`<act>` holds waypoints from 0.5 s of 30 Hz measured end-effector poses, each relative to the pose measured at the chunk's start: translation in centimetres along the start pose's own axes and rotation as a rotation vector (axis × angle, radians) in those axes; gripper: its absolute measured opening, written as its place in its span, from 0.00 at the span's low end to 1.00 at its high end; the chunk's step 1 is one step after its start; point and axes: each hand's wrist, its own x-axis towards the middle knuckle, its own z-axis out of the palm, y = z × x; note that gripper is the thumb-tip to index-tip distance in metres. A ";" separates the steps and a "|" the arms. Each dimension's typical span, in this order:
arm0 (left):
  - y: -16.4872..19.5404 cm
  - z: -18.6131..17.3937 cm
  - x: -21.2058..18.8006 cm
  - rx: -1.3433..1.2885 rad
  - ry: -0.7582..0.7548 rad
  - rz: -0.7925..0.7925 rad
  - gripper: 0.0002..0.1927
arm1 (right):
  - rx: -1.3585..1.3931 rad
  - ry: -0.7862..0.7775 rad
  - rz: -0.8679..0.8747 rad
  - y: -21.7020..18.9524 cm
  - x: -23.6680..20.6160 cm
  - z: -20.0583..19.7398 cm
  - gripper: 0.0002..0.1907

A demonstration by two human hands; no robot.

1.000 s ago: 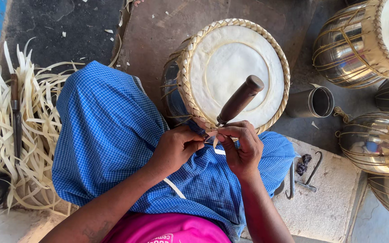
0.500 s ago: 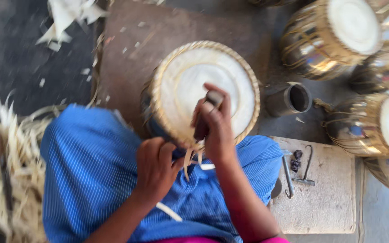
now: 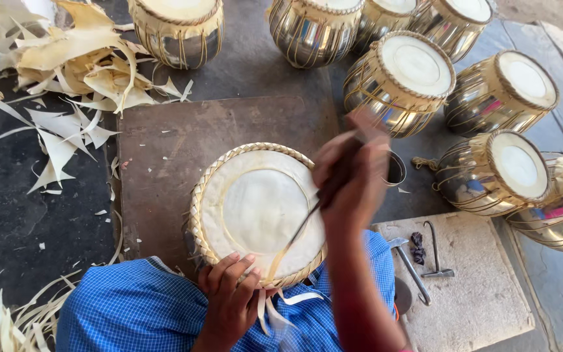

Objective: The person is repairing or assembling a traditional drum by hand, using a small metal tool to feed and tighten a narrow strap around the outer rim of the drum head.

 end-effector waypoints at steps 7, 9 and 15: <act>-0.2 -0.3 0.1 0.041 -0.020 0.008 0.20 | -0.798 -0.654 0.196 -8.3 -7.0 -4.9 0.20; -0.4 -0.2 -0.4 0.036 -0.033 -0.022 0.23 | -0.741 -1.180 0.387 -7.1 -9.9 -6.6 0.29; 0.5 -2.0 -2.9 0.011 -0.077 -0.045 0.37 | -0.766 -1.154 0.459 -4.2 -15.7 -10.0 0.17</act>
